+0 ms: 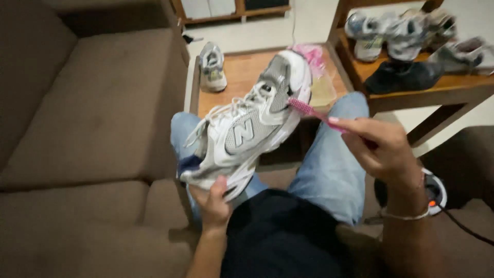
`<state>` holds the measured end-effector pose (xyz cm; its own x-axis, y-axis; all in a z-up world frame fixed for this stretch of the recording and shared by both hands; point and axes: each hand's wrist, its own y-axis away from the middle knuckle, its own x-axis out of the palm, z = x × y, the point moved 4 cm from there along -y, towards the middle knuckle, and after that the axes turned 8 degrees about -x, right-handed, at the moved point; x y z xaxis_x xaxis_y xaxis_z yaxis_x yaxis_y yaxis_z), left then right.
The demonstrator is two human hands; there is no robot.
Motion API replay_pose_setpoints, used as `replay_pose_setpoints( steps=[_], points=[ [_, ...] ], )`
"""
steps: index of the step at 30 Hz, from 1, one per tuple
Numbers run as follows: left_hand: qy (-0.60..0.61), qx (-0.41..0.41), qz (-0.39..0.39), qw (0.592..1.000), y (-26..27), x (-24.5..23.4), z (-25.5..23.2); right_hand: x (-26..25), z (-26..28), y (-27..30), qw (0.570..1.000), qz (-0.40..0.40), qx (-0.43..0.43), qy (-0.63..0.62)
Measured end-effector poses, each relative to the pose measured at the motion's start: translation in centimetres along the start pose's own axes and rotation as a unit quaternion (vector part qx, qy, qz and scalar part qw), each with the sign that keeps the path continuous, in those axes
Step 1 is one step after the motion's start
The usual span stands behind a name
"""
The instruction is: Cleaning a white sneaker by scrubbing it with a toothbrush and cleaning solution.
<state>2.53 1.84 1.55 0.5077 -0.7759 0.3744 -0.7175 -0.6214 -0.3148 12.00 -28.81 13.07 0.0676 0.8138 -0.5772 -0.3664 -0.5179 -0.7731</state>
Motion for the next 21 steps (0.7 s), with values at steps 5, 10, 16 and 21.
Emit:
replay_pose_setpoints(
  steps=[5,10,16,21],
  points=[
    [-0.028,-0.027,-0.041,0.998,-0.1,-0.4,0.3,0.2,0.6,-0.3,0.99,-0.044,0.016,0.131],
    [0.037,-0.019,-0.042,0.998,-0.2,0.0,0.4,0.7,1.0,-0.6,1.0,0.005,-0.002,0.03],
    [0.039,-0.052,-0.084,0.994,-0.5,-1.4,3.2,1.2,0.8,-1.0,0.997,-0.038,0.017,0.06],
    [0.087,-0.166,-0.17,0.967,0.4,-0.4,2.4,1.1,0.5,-0.4,1.0,0.015,0.003,0.025]
  ],
)
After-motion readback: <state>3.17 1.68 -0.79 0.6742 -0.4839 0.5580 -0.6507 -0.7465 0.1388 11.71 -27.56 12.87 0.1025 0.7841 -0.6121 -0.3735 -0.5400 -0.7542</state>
